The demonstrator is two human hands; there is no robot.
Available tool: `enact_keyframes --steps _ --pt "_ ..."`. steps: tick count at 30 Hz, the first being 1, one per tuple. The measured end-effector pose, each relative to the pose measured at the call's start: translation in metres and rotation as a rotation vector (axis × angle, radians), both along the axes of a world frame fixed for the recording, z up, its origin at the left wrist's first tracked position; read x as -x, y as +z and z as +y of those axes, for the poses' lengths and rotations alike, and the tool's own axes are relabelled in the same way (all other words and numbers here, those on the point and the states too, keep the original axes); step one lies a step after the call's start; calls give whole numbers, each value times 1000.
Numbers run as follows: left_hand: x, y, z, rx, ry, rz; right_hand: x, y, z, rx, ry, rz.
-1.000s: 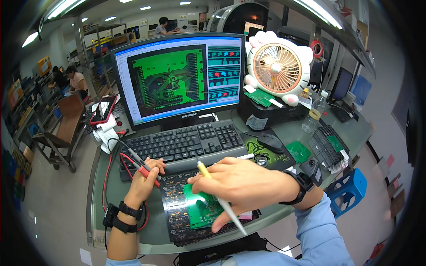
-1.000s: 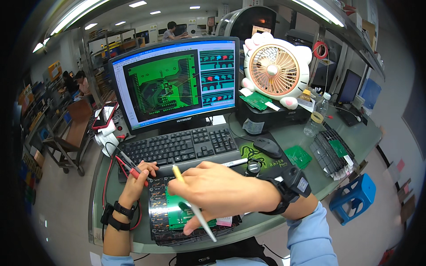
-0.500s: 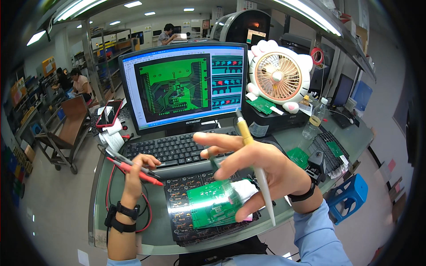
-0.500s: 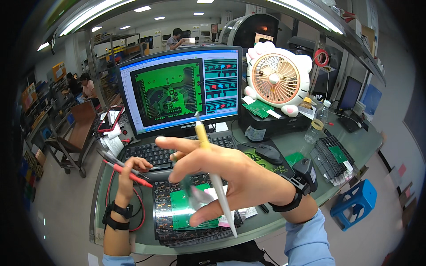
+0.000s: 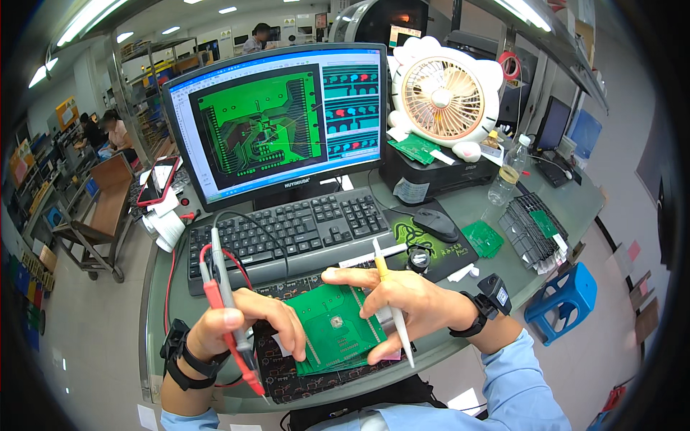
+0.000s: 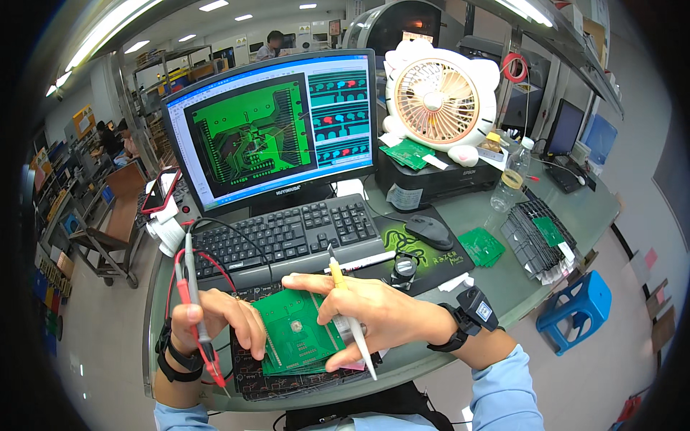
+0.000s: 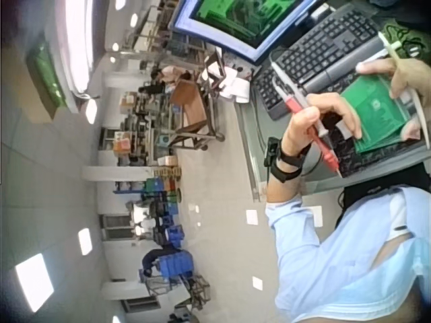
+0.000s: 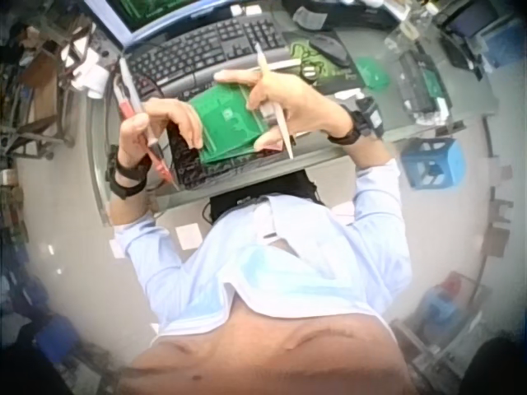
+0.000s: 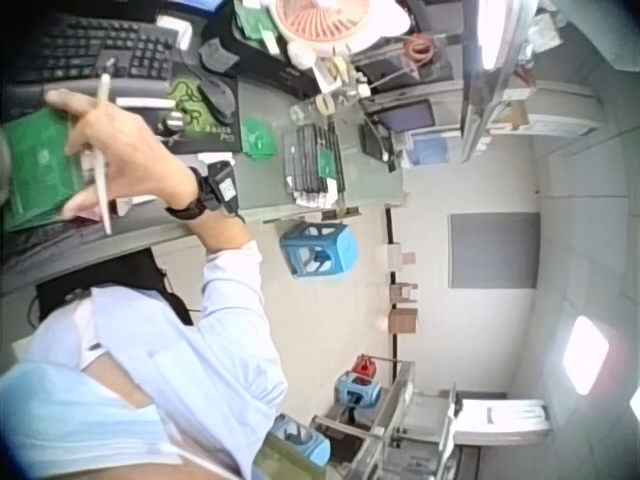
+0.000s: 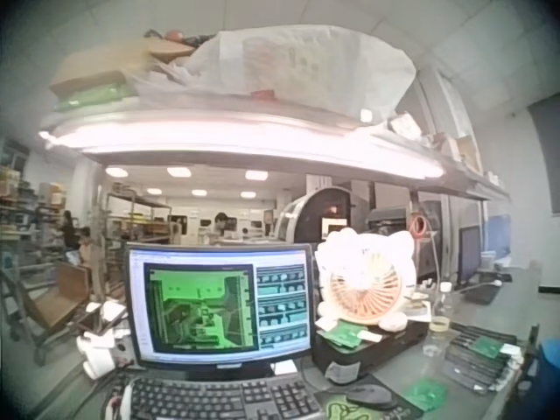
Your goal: Testing a circuit board using a multimeter and specialized testing tools while monitoring a computer display.
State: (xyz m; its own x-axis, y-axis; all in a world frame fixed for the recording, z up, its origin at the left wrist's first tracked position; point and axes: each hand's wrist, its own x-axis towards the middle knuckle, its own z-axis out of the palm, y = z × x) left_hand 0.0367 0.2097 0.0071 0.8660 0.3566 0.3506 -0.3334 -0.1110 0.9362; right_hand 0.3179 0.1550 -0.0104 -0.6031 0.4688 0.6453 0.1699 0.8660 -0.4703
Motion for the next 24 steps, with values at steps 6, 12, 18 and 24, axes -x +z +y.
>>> enact_keyframes --steps 6,12,18,24 --pt "-4 -4 -3 -133 10 -23 -8 -5 -4 190 55 -71" --pt "-7 -3 -8 -171 9 -52 -8 -5 -3 99 67 -63" --pt "-5 -3 -7 -201 2 -47 -7 -6 -5 152 54 -51" --pt "-3 -7 -3 -151 -115 -22 -7 -6 -4 86 57 -49"
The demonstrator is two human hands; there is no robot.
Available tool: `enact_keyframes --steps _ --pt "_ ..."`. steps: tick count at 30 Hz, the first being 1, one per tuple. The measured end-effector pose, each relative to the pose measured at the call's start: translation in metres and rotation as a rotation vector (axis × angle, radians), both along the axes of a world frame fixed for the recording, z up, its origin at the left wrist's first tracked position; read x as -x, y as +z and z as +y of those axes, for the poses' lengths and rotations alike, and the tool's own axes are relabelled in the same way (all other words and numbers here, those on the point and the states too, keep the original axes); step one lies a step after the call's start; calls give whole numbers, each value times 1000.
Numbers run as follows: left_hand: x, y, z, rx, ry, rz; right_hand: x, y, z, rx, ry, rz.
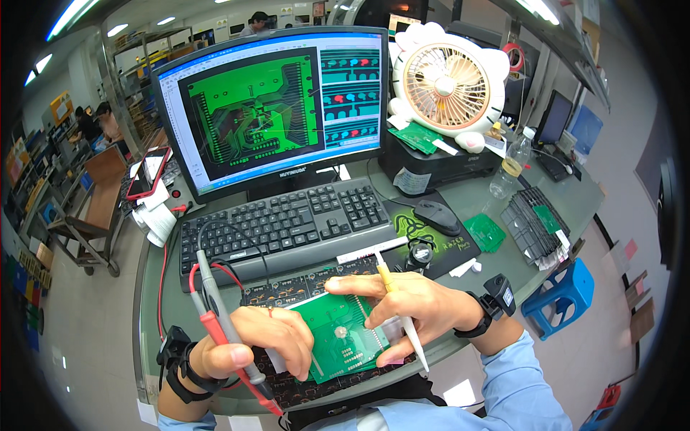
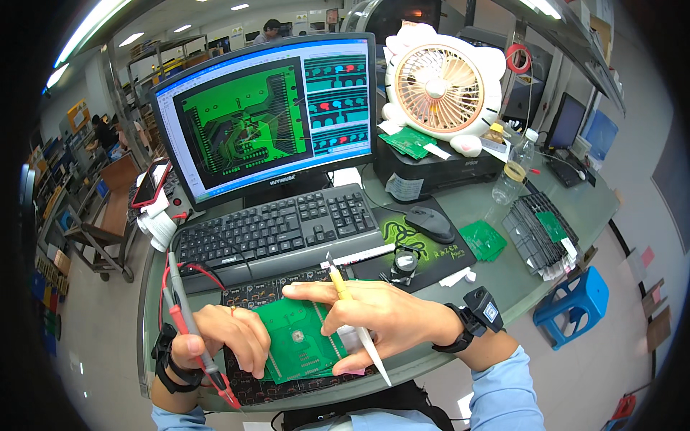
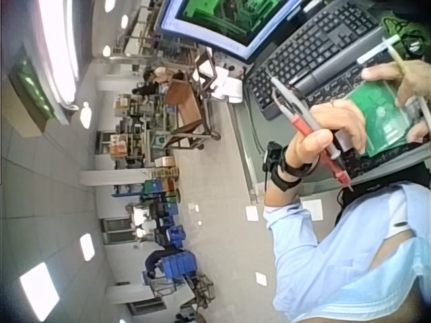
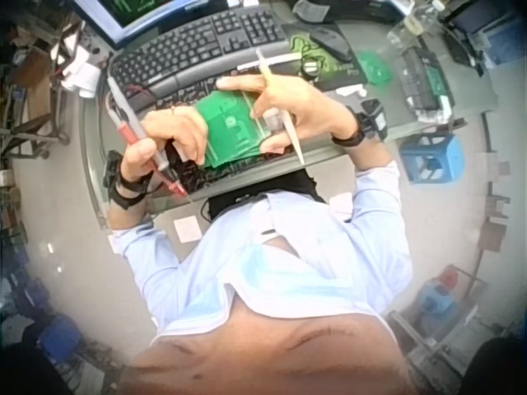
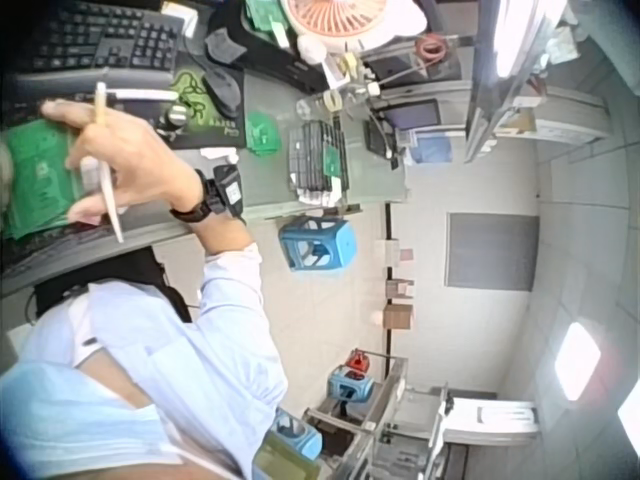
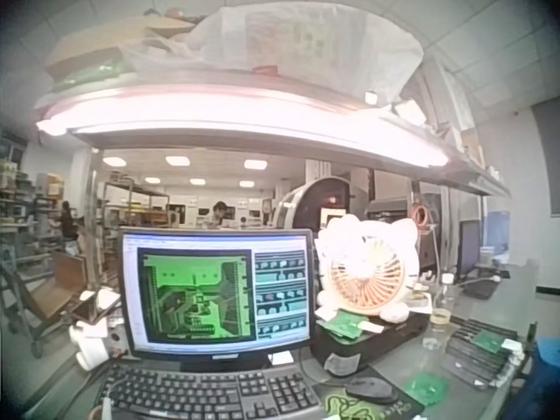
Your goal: Testing a circuit board using a multimeter and specialized testing tools while monitoring a computer display.
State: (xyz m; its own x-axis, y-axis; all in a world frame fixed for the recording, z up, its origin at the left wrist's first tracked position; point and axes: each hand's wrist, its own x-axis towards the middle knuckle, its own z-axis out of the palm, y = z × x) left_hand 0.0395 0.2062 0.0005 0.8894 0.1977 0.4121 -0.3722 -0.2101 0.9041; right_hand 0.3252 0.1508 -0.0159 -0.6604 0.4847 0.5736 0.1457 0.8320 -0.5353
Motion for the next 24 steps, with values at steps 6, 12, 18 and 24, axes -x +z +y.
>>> enact_keyframes --steps 6,12,18,24 --pt "-2 0 -1 -146 5 -12 -29 25 -5 -67 -218 19" --pt "-3 -2 2 -206 24 -62 -98 -4 7 145 -960 -1" --pt "-3 6 1 -266 9 -12 -129 -46 13 374 -853 -396" --pt "1 12 -4 -382 33 90 -121 -47 9 259 -934 -399"
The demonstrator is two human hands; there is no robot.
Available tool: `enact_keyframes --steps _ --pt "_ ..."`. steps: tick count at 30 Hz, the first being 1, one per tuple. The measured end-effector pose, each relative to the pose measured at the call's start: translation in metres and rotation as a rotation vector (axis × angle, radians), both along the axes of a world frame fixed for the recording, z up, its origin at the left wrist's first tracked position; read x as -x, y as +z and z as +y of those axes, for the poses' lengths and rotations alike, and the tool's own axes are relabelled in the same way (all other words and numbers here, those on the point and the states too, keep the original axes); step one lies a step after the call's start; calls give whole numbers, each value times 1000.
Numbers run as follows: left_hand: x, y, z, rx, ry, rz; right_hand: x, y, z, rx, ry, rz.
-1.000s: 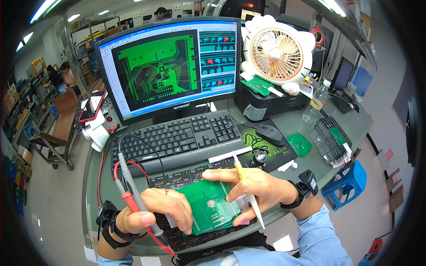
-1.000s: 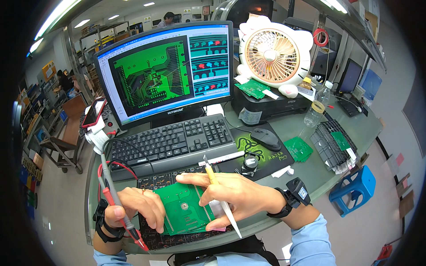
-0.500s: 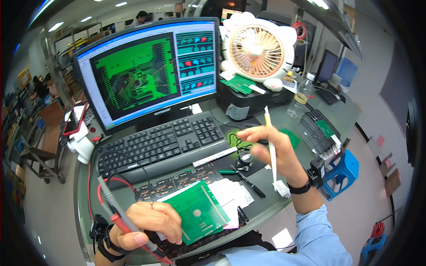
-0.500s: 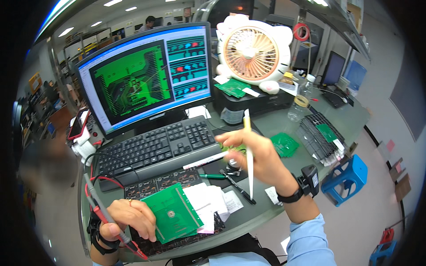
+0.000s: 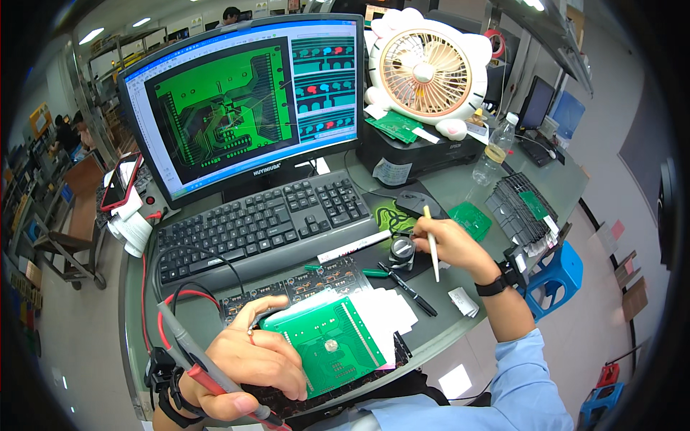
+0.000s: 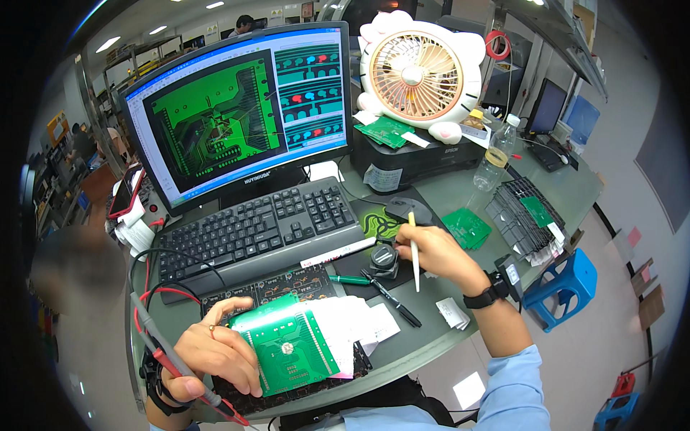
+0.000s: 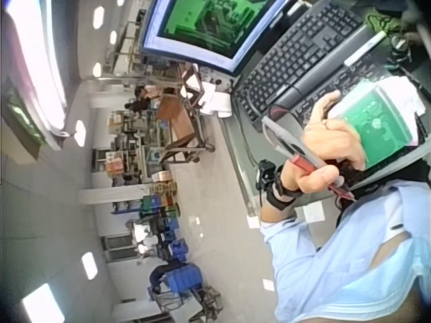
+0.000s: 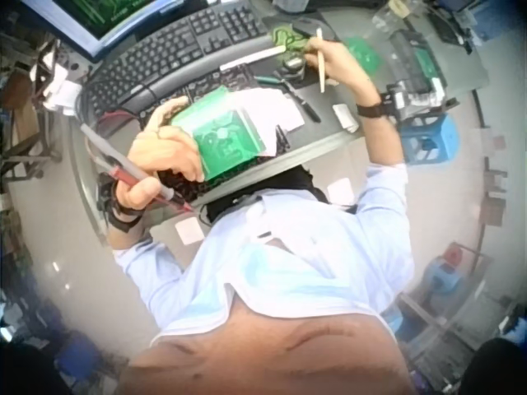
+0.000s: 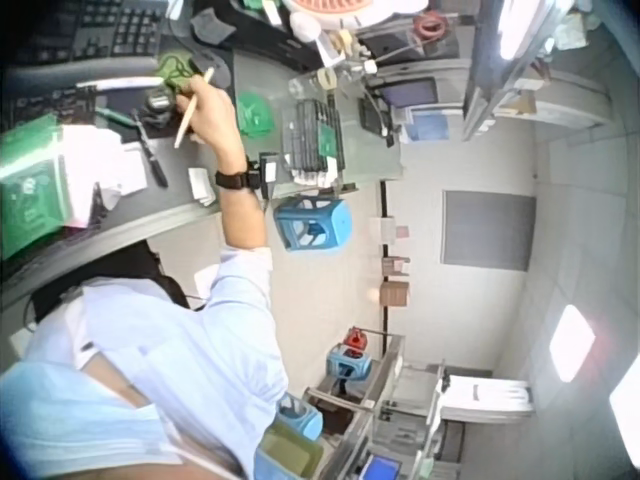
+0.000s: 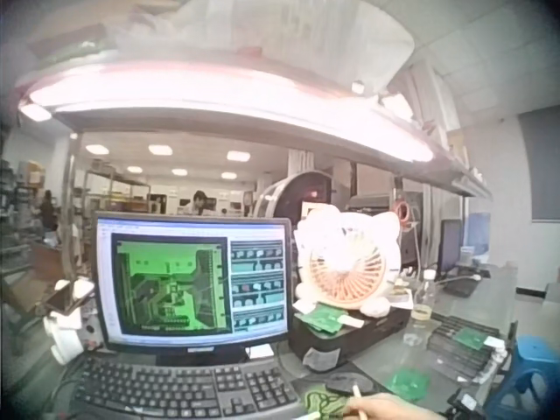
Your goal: Testing a circuit board using a multimeter and specialized testing tools while monitoring a computer display.
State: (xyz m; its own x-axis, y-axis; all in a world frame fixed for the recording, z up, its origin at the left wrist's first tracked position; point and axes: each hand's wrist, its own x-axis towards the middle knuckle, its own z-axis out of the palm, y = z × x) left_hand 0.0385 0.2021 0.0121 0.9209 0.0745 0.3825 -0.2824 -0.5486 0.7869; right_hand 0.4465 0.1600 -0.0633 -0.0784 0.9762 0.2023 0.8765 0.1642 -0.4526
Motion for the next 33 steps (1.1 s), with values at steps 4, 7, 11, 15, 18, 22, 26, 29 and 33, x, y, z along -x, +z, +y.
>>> enact_keyframes --steps 4,7,11,15,18,22,26,29,33 --pt "-8 5 -12 -11 108 -38 4 40 -11 -294 -76 -212" --pt "-11 4 -11 -63 109 -95 14 71 -19 -335 -75 79" --pt "-13 -4 -8 -206 55 -225 66 90 -28 -314 136 407" --pt "-5 -2 -14 -250 57 -240 120 83 -28 -251 542 436" --pt "-5 0 -2 -428 -38 -116 134 67 -28 -335 573 287" --pt "-2 -4 -16 -321 64 -210 150 59 -26 -354 591 303" --pt "-2 -4 -10 -417 36 -168 141 66 -19 -276 659 290" --pt "-6 -11 -10 -421 79 -250 129 56 -19 -388 775 392" --pt "-9 -8 -10 -367 52 -171 121 55 -44 -182 477 680"
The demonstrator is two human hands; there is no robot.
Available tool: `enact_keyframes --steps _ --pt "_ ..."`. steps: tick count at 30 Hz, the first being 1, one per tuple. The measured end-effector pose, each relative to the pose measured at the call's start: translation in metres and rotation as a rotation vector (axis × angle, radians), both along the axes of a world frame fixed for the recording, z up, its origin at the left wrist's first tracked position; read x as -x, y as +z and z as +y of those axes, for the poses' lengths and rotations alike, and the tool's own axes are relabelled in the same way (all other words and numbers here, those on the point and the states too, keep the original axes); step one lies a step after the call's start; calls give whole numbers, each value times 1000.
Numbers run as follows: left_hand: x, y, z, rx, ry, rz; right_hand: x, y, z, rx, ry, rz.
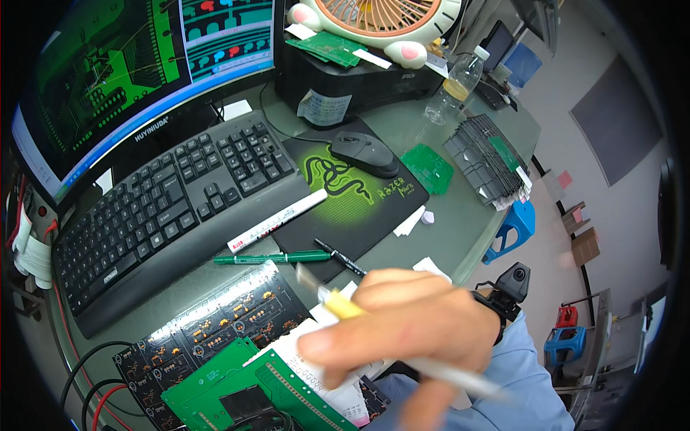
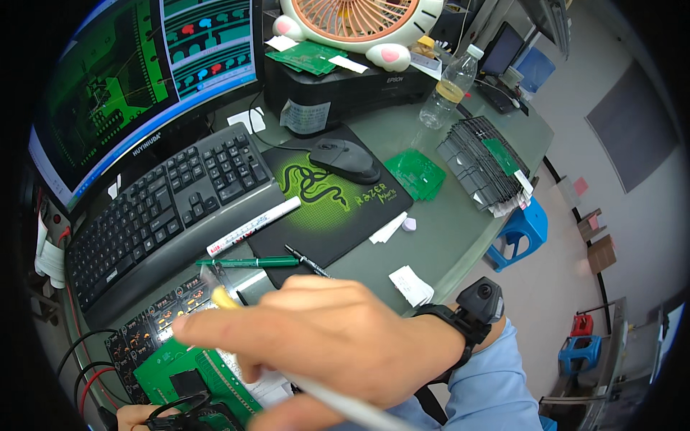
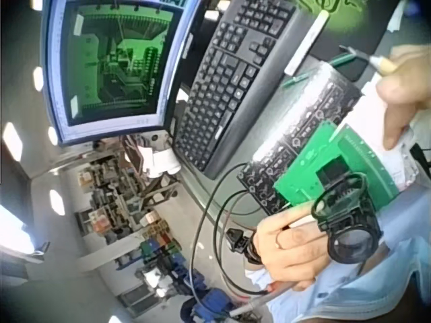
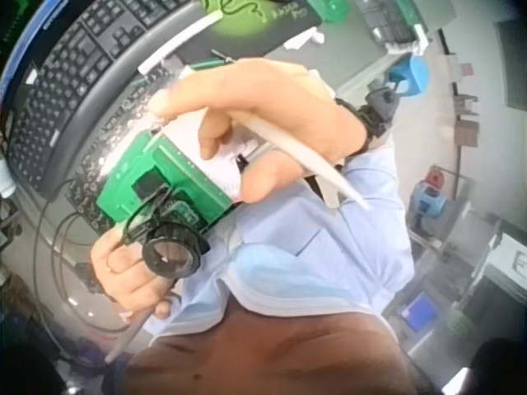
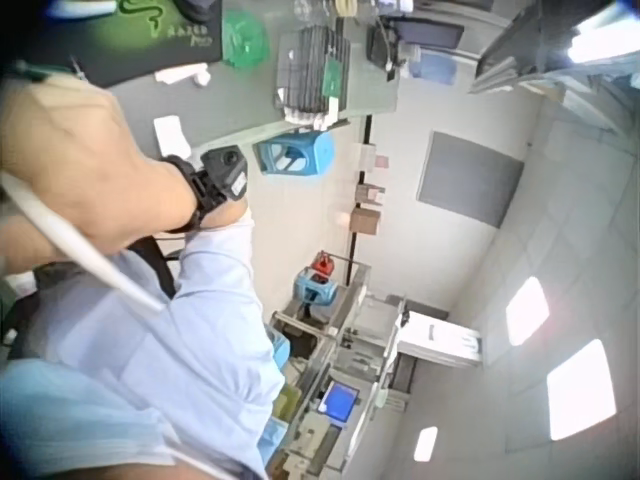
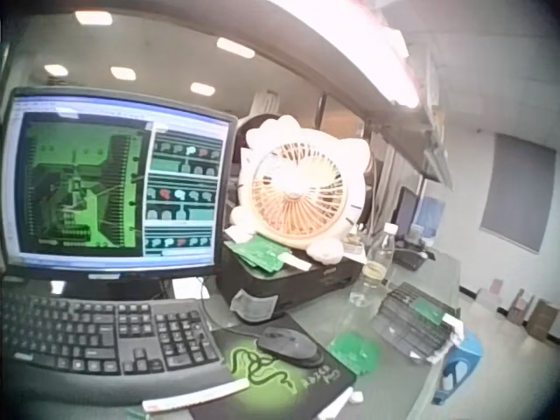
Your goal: Testing a circuit board using a multimeter and specialized testing tools while monitoring a computer display.
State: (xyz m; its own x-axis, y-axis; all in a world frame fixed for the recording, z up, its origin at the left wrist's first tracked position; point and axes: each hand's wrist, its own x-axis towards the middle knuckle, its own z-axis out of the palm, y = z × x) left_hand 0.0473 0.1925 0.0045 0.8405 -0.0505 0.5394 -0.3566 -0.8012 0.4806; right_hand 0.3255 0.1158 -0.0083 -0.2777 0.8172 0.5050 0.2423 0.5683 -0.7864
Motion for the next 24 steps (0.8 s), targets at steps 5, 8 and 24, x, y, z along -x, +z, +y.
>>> enact_keyframes --steps 5,8,24 --pt "0 -2 0 -15 19 -10 -12 9 -14 -173 -180 -157" --pt "3 -3 -2 -11 40 -7 -3 -1 -14 -210 -64 -33" --pt "-2 -5 -4 -63 -10 -102 17 1 -41 190 131 21"
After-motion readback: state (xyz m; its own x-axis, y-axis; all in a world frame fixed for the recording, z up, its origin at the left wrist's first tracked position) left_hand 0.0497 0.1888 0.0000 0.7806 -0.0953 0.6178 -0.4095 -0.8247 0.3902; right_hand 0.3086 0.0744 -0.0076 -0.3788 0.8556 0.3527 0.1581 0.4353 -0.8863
